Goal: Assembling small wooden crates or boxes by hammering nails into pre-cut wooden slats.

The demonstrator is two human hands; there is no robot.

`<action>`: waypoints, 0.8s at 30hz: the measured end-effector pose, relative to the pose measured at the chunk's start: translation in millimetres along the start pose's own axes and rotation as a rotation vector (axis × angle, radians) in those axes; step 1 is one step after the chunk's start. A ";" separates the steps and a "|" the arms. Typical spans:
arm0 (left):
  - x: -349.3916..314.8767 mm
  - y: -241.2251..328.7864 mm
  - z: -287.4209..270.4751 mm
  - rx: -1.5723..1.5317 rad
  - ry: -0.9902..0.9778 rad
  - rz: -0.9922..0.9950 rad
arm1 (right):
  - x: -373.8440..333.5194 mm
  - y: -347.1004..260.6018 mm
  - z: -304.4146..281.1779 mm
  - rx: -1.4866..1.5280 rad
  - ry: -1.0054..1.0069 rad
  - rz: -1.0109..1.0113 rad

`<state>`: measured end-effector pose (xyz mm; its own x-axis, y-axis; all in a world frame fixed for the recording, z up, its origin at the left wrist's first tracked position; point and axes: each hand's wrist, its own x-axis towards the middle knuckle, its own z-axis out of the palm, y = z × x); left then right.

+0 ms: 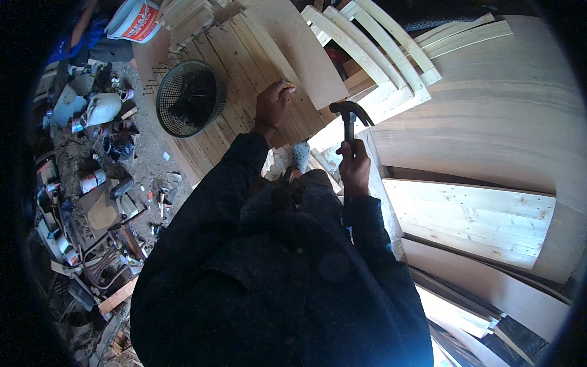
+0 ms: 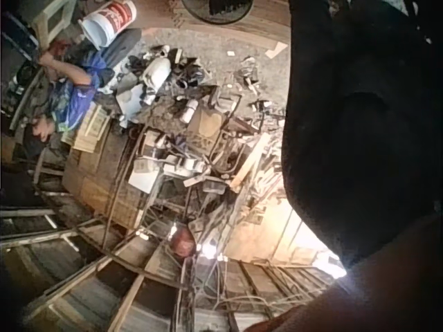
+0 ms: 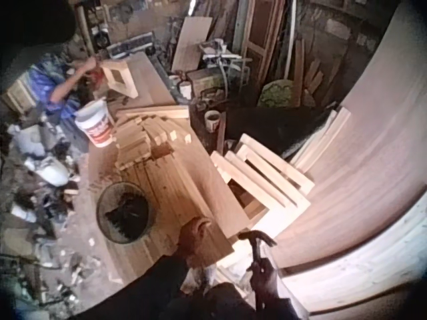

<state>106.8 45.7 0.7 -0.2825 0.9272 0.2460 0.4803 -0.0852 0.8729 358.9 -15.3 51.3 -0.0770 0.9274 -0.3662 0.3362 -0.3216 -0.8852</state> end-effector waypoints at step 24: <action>-3.4 -3.4 -0.9 0.260 -0.046 0.134 | 28.1 -61.7 48.5 -0.395 -0.052 -0.528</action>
<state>105.3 42.5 -2.7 -0.1670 0.9302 0.3270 0.7094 -0.1170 0.6950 290.4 21.4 81.7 -0.3678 0.9275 0.0663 0.5594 0.2777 -0.7810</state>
